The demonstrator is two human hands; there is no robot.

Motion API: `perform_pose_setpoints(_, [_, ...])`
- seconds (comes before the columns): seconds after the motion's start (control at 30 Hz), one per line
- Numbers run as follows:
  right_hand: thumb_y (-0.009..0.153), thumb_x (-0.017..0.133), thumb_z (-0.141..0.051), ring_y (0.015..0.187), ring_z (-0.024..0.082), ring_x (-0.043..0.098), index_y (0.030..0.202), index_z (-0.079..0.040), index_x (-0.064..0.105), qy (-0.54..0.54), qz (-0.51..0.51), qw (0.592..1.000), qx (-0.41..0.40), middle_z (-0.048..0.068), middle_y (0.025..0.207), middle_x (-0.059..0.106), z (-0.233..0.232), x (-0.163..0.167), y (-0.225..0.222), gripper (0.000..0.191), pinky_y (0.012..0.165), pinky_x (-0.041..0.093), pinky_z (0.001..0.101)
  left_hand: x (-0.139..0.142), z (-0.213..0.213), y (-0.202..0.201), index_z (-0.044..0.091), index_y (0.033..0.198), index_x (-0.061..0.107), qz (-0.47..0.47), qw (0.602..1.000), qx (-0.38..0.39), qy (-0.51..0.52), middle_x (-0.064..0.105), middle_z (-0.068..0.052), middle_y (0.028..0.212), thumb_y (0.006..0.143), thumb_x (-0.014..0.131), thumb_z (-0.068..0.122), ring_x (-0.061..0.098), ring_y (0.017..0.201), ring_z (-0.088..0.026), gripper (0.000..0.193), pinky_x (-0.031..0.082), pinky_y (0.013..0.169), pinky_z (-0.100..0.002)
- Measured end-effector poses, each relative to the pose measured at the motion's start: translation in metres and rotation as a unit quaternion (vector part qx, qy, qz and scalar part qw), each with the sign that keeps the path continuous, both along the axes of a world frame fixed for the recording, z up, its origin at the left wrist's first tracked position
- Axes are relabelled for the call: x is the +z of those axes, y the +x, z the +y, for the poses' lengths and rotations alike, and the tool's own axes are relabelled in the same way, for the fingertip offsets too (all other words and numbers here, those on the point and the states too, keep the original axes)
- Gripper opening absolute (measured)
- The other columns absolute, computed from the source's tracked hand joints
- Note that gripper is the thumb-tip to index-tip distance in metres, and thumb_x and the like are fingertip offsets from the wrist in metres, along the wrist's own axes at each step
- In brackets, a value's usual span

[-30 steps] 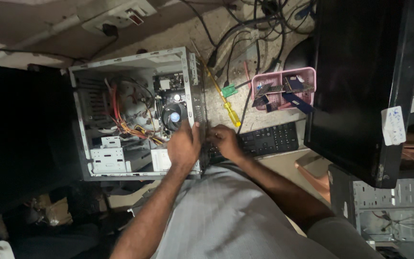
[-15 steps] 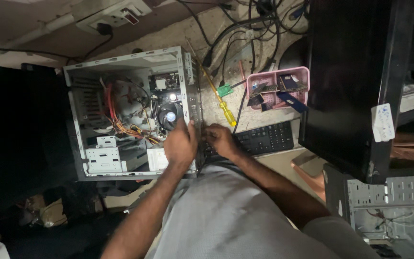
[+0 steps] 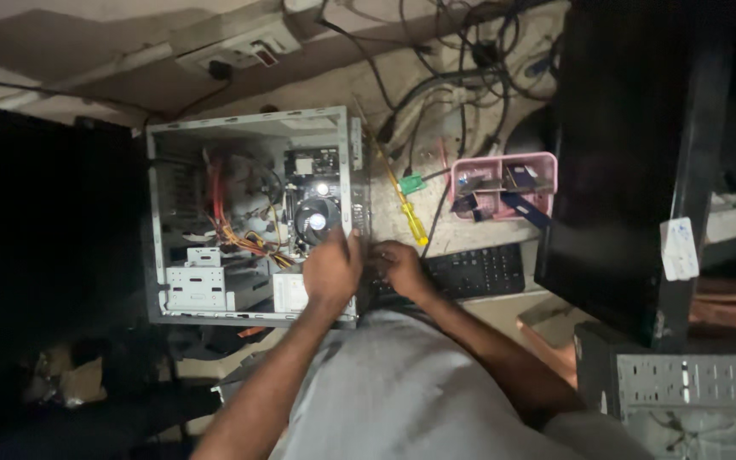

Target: The person works on an open desktop computer case on a workbench, using a screwdriver and their hands to position the motherboard, connect internal cables, and seat components such as memory and the CPU cooler inside the case.

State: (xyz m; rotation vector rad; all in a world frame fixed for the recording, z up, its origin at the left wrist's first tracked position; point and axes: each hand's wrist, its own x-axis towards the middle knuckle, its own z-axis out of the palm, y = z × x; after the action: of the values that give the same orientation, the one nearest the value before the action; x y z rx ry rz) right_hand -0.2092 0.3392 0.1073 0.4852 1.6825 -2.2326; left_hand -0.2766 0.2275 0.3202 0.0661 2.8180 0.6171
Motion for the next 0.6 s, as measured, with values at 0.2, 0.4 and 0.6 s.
perform_pose_setpoints(0.2, [0.087, 0.066, 0.005, 0.059, 0.011, 0.063, 0.105, 0.000, 0.066, -0.016, 0.037, 0.998, -0.039, 0.004, 0.080, 0.069, -0.001, 0.004, -0.003, 0.019, 0.050, 0.051, 0.0263, -0.001, -0.007, -0.009, 0.006, 0.101, 0.065, -0.042, 0.998, 0.019, 0.034, 0.069, -0.025, 0.079, 0.102, 0.051, 0.048, 0.067, 0.079, -0.048, 0.045, 0.051, 0.071, -0.060])
perform_pose_setpoints(0.4, [0.090, 0.062, 0.005, 0.077, 0.010, 0.064, 0.112, -0.001, 0.064, 0.018, 0.107, 0.985, -0.137, 0.004, 0.091, 0.067, 0.002, 0.023, -0.017, 0.023, 0.062, 0.052, 0.0253, -0.005, -0.051, -0.045, 0.011, 0.114, 0.072, -0.034, 0.982, 0.072, 0.173, 0.074, -0.017, 0.095, 0.091, 0.067, 0.036, 0.072, 0.088, -0.037, 0.035, 0.056, 0.080, -0.049])
perform_pose_setpoints(0.6, [0.105, 0.067, -0.015, 0.089, 0.014, 0.058, 0.124, -0.003, 0.064, 0.122, 0.116, 0.969, -0.182, 0.006, 0.102, 0.066, 0.009, 0.085, -0.048, 0.023, 0.079, 0.050, 0.0294, -0.018, -0.124, -0.095, 0.007, 0.132, 0.059, 0.056, 0.985, -0.166, 0.005, 0.063, -0.019, 0.127, 0.064, 0.086, 0.016, 0.060, 0.115, -0.039, 0.074, 0.050, 0.096, -0.050])
